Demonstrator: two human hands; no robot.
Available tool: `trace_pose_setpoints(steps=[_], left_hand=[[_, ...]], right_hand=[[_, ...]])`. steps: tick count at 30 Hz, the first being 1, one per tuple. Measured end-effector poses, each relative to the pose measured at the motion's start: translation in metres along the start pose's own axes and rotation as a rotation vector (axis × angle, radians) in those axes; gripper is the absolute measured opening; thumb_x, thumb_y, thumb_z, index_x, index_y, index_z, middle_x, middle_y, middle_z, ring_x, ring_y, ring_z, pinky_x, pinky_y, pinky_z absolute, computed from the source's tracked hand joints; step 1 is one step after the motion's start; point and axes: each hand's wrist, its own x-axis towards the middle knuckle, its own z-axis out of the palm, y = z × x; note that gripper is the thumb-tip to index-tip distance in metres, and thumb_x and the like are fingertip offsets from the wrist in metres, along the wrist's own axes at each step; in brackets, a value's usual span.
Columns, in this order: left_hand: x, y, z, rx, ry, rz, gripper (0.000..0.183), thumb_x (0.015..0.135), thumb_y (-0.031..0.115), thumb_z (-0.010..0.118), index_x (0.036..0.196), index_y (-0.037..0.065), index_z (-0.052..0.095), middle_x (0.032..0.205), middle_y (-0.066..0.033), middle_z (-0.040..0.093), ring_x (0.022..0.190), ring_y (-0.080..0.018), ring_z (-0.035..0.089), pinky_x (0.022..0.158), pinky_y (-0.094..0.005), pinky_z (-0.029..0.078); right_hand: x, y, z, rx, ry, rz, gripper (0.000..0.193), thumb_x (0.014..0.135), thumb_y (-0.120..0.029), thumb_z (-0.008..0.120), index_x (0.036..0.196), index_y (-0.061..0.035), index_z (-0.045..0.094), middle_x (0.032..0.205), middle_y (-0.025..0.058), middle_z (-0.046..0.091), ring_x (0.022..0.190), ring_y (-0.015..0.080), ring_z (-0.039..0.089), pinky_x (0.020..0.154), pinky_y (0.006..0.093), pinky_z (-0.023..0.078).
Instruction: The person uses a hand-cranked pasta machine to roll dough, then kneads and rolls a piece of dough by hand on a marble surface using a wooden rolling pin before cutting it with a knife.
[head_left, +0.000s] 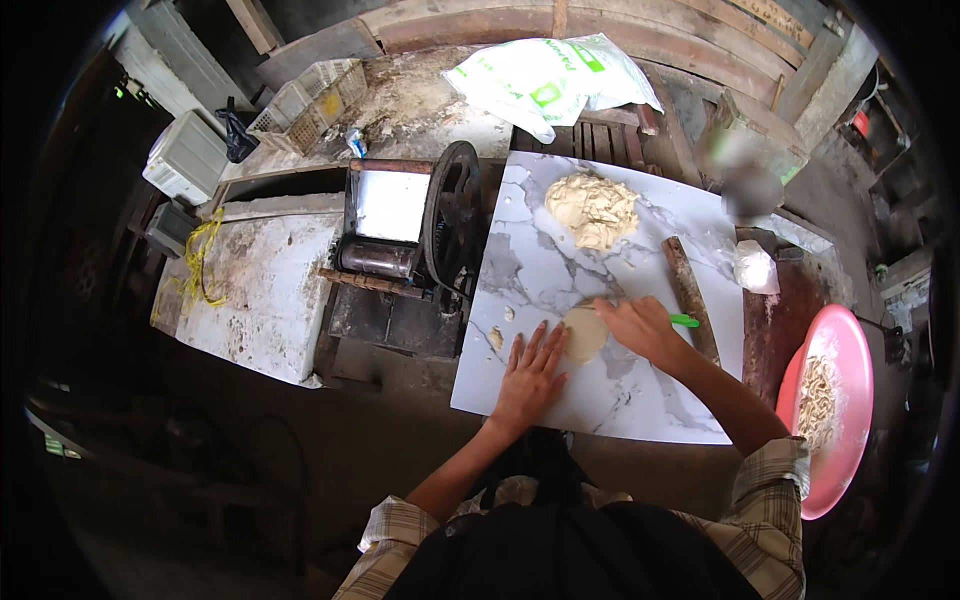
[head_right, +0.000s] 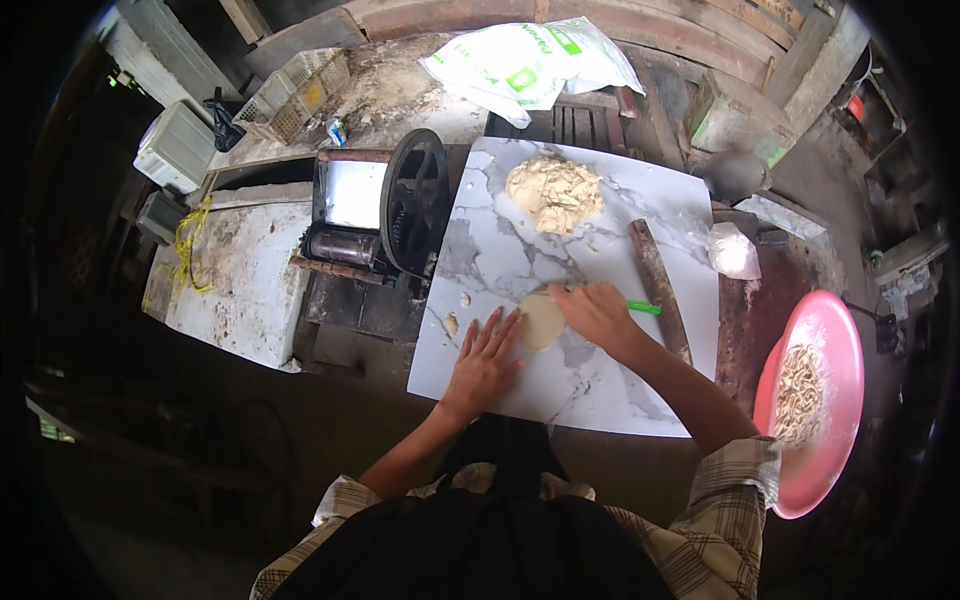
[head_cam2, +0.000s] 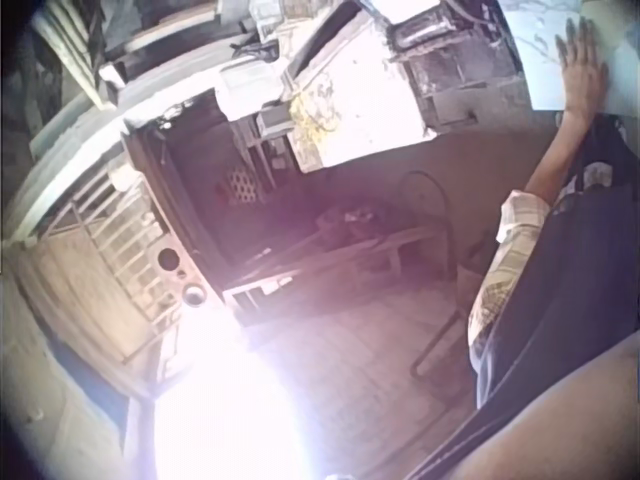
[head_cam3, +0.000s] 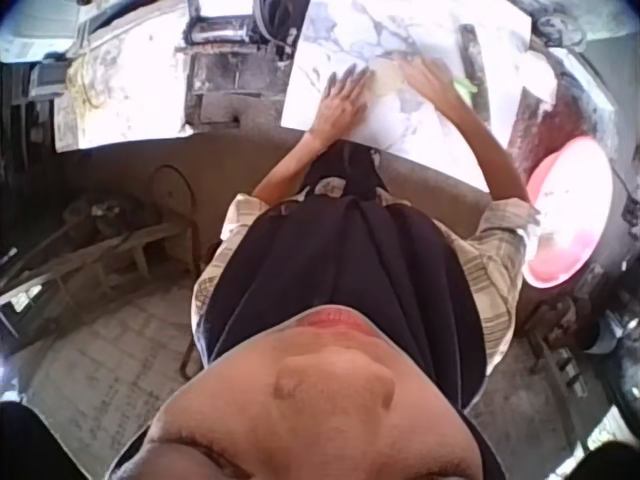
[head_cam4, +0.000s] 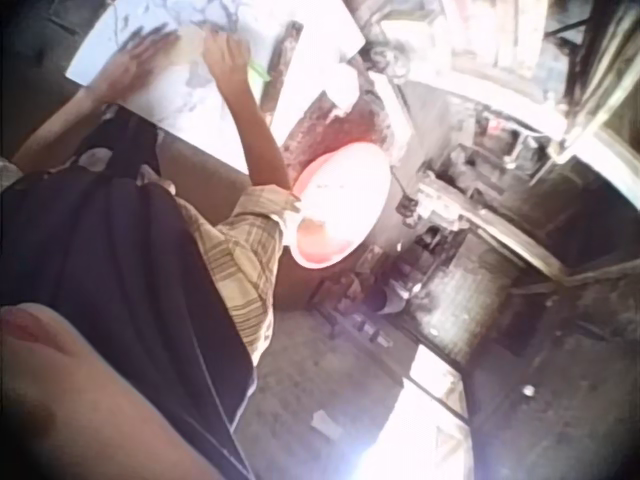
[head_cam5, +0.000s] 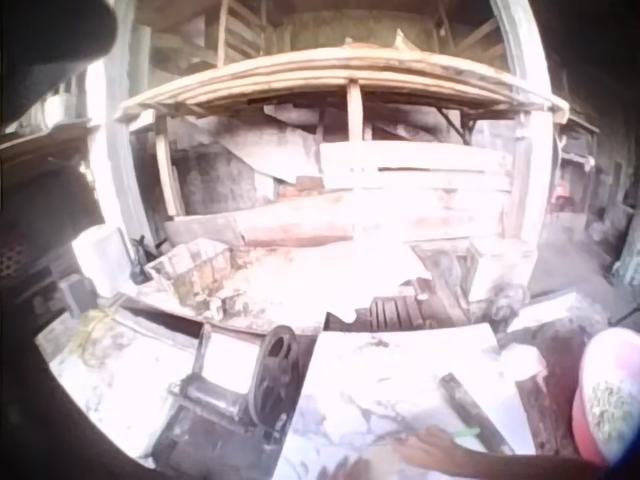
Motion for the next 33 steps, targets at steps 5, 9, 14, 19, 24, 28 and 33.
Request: trace_pose_setpoints(steps=[5,9,14,19,24,28,33], left_hand=[[0.0,-0.002,-0.002,0.005,0.003,0.016,0.066,0.088,0.031,0.053,0.142,0.006,0.027,0.149,-0.0055,0.026,0.138,-0.0261,0.02,0.11,-0.0504,0.019],[0.001,-0.003,-0.002,0.016,0.001,0.019,0.064,0.088,0.031,0.053,0.142,0.006,0.028,0.148,-0.0057,0.027,0.138,-0.0262,0.021,0.11,-0.0508,0.02],[0.0,-0.002,-0.002,0.022,0.0,0.015,0.064,0.088,0.031,0.053,0.141,0.006,0.028,0.148,-0.0058,0.027,0.138,-0.0259,0.022,0.11,-0.0513,0.02],[0.001,-0.002,-0.004,0.032,-0.017,0.014,0.064,0.088,0.031,0.053,0.142,0.007,0.028,0.148,-0.0051,0.027,0.138,-0.025,0.022,0.11,-0.0512,0.02],[0.012,0.002,-0.007,-0.036,0.075,-0.02,0.057,0.084,0.025,0.058,0.134,0.007,0.038,0.136,-0.0083,0.039,0.127,-0.0276,0.035,0.105,-0.049,0.027],[0.055,-0.003,-0.001,-0.137,0.188,-0.058,0.039,0.079,0.017,0.062,0.115,0.008,0.051,0.11,-0.0087,0.052,0.103,-0.0292,0.048,0.088,-0.0436,0.038],[0.106,-0.019,0.015,-0.197,0.116,-0.018,0.024,0.08,0.019,0.063,0.101,0.009,0.056,0.098,-0.0093,0.054,0.095,-0.0305,0.049,0.081,-0.0431,0.04]], right_hand=[[0.004,0.0,0.0,0.009,-0.038,0.017,0.014,0.088,-0.022,0.05,0.087,-0.0095,0.054,0.057,0.0087,0.061,0.055,0.0255,0.064,0.046,0.0386,0.046],[0.005,0.005,-0.002,0.037,-0.092,0.031,0.015,0.089,-0.022,0.05,0.092,-0.0092,0.055,0.056,0.0107,0.059,0.052,0.0288,0.061,0.047,0.0421,0.044],[-0.008,0.015,-0.003,0.033,-0.045,0.017,0.011,0.085,-0.019,0.05,0.087,-0.0099,0.055,0.056,0.0082,0.06,0.054,0.0261,0.064,0.046,0.0397,0.046],[-0.032,0.03,-0.005,-0.001,-0.041,0.05,0.013,0.087,-0.021,0.049,0.087,-0.0103,0.055,0.054,0.007,0.059,0.053,0.027,0.063,0.047,0.0397,0.046],[-0.067,0.047,-0.012,-0.015,-0.161,0.201,0.018,0.092,-0.026,0.048,0.091,-0.0097,0.054,0.063,0.0087,0.061,0.058,0.0277,0.063,0.049,0.0402,0.048],[-0.065,0.035,0.008,0.135,0.056,0.395,0.022,0.093,-0.027,0.047,0.096,-0.0056,0.05,0.077,0.0136,0.062,0.069,0.0299,0.064,0.056,0.0429,0.051],[-0.025,0.014,0.048,0.181,0.19,0.677,0.023,0.091,-0.024,0.05,0.098,-0.0031,0.047,0.09,0.0172,0.058,0.088,0.0338,0.059,0.068,0.0428,0.052]])
